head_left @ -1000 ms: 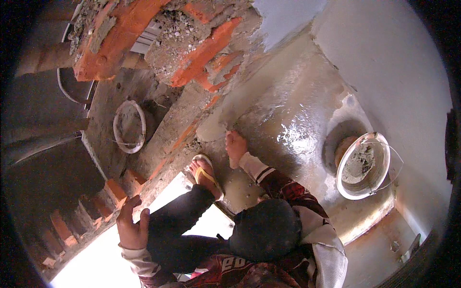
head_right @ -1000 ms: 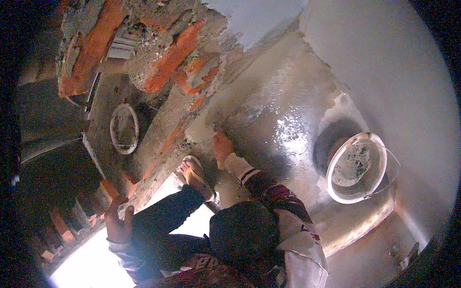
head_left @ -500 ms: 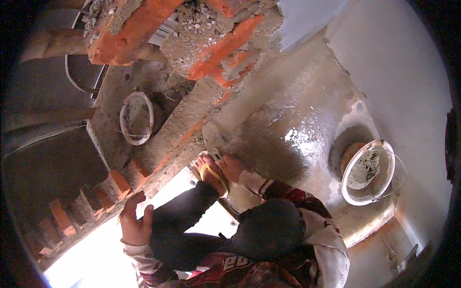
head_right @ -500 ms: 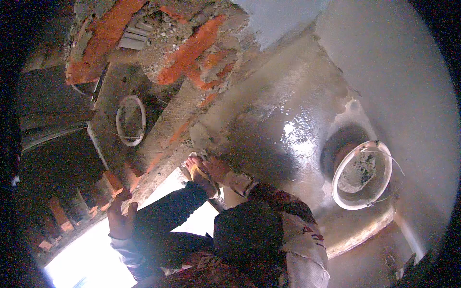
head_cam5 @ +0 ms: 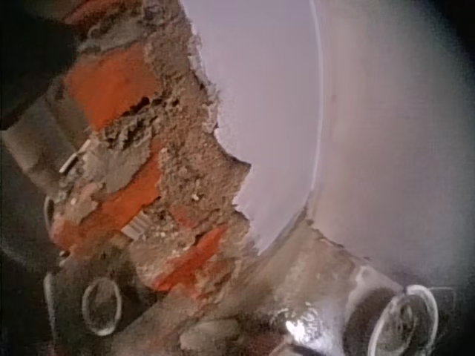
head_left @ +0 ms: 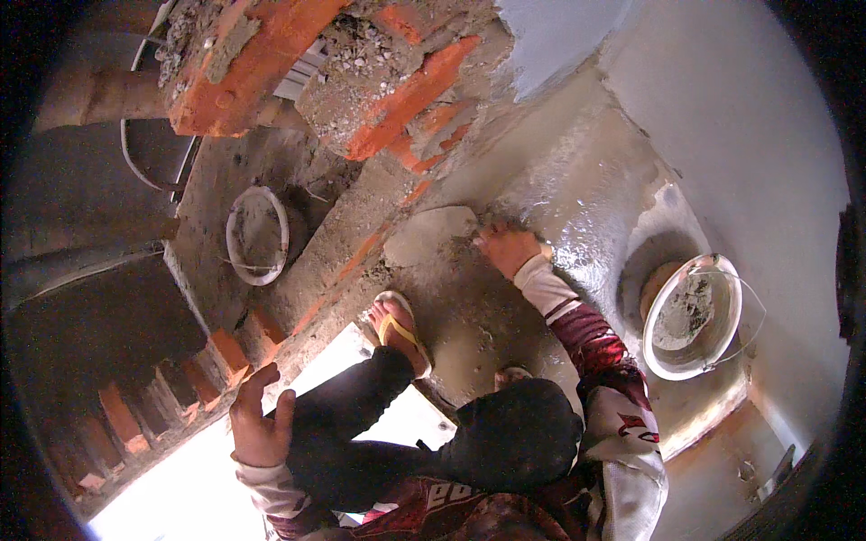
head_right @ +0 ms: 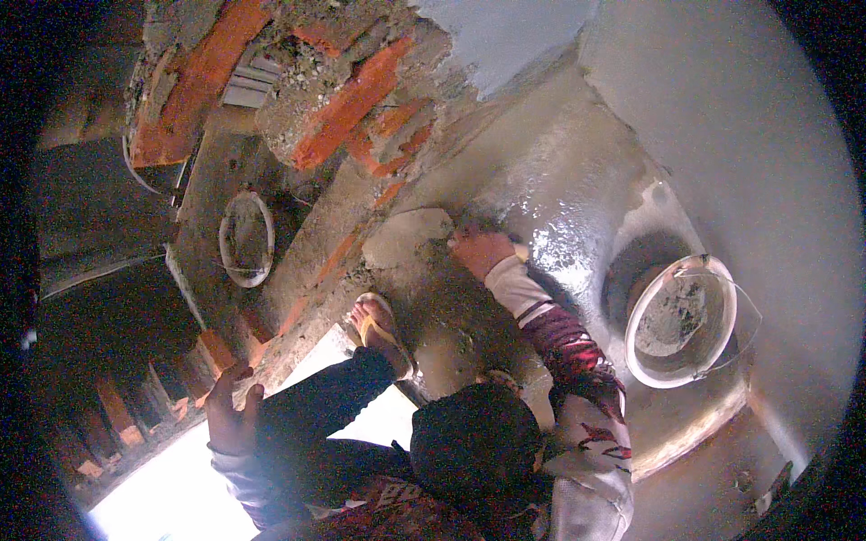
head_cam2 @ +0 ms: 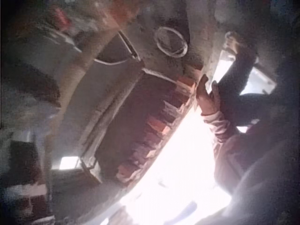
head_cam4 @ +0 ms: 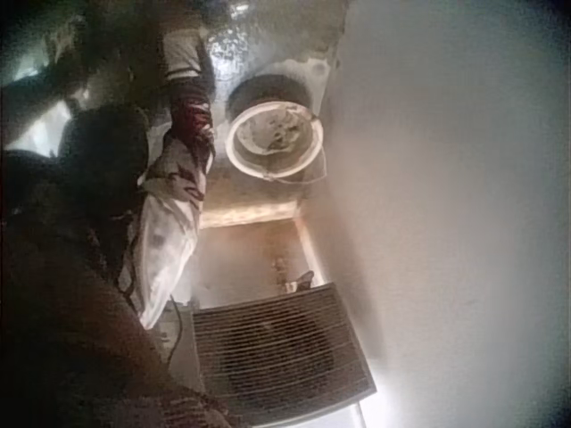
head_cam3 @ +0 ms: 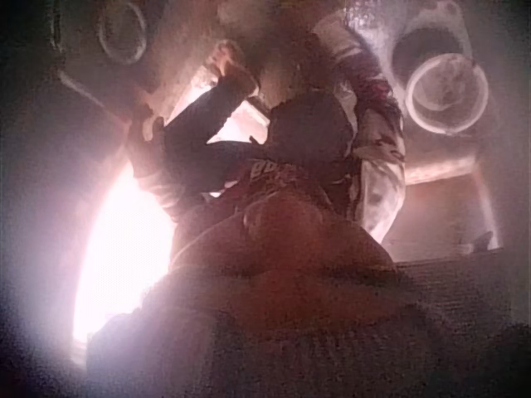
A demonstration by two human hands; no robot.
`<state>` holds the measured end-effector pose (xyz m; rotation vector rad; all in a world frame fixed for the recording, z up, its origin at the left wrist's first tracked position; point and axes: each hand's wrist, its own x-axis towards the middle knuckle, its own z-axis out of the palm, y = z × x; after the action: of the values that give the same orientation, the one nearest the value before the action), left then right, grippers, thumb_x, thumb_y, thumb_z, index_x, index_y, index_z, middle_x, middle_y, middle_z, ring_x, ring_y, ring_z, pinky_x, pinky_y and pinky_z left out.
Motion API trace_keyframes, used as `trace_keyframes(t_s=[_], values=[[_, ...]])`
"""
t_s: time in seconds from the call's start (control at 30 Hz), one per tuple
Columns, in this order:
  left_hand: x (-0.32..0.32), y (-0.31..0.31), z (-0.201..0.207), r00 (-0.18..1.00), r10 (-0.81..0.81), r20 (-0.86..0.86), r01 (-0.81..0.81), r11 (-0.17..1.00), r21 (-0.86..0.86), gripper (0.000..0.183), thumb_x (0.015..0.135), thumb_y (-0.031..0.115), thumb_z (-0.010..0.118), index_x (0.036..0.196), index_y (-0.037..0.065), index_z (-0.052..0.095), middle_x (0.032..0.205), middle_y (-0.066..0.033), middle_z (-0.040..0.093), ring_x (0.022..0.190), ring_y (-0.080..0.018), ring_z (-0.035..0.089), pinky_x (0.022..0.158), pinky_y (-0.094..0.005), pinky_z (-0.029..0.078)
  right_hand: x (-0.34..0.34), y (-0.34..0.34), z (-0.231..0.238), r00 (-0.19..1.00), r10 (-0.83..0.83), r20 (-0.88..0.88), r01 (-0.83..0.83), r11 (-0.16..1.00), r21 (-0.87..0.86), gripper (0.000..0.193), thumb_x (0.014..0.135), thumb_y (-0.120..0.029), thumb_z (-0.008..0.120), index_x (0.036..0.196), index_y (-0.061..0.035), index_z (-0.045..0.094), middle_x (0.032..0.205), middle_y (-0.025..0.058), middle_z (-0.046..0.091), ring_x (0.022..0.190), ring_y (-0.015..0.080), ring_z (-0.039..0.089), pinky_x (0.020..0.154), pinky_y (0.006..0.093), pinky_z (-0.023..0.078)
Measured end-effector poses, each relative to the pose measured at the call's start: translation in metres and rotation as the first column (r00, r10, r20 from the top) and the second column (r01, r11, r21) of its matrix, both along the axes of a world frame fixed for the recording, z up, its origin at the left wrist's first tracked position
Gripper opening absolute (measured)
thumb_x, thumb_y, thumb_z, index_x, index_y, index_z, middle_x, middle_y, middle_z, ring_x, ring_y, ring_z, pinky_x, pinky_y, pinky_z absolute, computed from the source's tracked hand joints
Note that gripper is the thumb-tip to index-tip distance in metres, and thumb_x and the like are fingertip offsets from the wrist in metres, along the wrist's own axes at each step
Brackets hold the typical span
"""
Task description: The person scoops cement from a bucket with a trowel and applies it to a floor area next to a brick wall. They repeatedly smooth the wet cement with the trowel, working along the wall and near a window.
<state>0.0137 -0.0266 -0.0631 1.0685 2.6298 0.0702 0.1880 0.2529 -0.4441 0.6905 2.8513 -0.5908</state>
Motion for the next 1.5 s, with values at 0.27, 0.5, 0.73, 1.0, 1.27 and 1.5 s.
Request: trace_keyframes(t_s=[0.27,0.5,0.73,1.0,1.27,1.5], values=[[0.000,0.000,0.000,0.999,0.031,0.015,-0.031,1.000,-0.007,0.034,0.085,0.013,0.068,0.115,-0.004,0.063,0.105,-0.0218,0.068,0.098,-0.0365,0.066,0.091,-0.0434,0.050,0.025,0.072,-0.024,0.973,-0.200,-0.112,0.216,0.964,0.156,0.034,0.097,-0.043,0.052,0.109,-0.0148,0.066,0.109,0.0112,0.064,0.100,0.0311,0.065,0.083,0.0470,0.053],[0.003,-0.005,-0.003,1.000,0.016,-0.024,-0.015,1.000,0.022,0.032,0.086,0.015,0.067,0.112,-0.004,0.063,0.102,-0.0215,0.069,0.096,-0.0368,0.067,0.090,-0.0437,0.050,0.052,0.142,-0.021,0.930,-0.359,-0.081,0.368,0.911,0.187,0.036,0.098,-0.045,0.049,0.109,-0.0159,0.066,0.106,0.0096,0.066,0.098,0.0309,0.066,0.082,0.0506,0.052],[0.004,-0.001,0.002,0.998,0.033,0.047,-0.034,0.999,0.031,0.034,0.085,0.014,0.067,0.113,-0.006,0.063,0.104,-0.0226,0.069,0.097,-0.0370,0.067,0.091,-0.0436,0.050,0.077,0.208,-0.027,0.839,-0.542,-0.049,0.535,0.804,0.260,0.038,0.099,-0.045,0.047,0.113,-0.0146,0.064,0.110,0.0107,0.066,0.101,0.0335,0.065,0.086,0.0524,0.050],[0.001,-0.008,-0.002,0.999,0.037,0.009,-0.037,0.999,-0.038,0.037,0.087,0.028,0.066,0.109,-0.002,0.063,0.098,-0.0197,0.070,0.097,-0.0351,0.066,0.089,-0.0426,0.049,0.096,0.228,-0.011,0.456,-0.890,-0.030,0.890,0.456,-0.011,0.046,0.102,-0.045,0.040,0.123,-0.0092,0.061,0.120,0.0224,0.064,0.109,0.0436,0.062,0.092,0.0574,0.047],[-0.002,-0.006,-0.010,0.996,0.063,0.070,-0.063,0.998,0.002,0.035,0.089,0.026,0.066,0.109,-0.002,0.063,0.102,-0.0178,0.069,0.098,-0.0312,0.066,0.090,-0.0409,0.049,0.079,0.246,-0.064,0.304,-0.950,-0.065,0.698,0.269,-0.663,0.043,0.100,-0.044,0.045,0.089,-0.0056,0.063,0.076,0.0059,0.057,0.064,0.0211,0.054,0.058,0.0356,0.045],[0.004,-0.007,-0.003,0.996,0.085,0.042,-0.083,0.996,-0.034,0.035,0.090,0.027,0.067,0.109,-0.002,0.063,0.102,-0.0180,0.069,0.100,-0.0334,0.066,0.090,-0.0415,0.048,0.043,0.236,-0.025,0.121,-0.987,0.102,0.490,-0.030,-0.871,0.041,0.099,-0.043,0.050,0.083,-0.0061,0.059,0.064,0.0005,0.053,0.049,0.0133,0.050,0.046,0.0315,0.043]])
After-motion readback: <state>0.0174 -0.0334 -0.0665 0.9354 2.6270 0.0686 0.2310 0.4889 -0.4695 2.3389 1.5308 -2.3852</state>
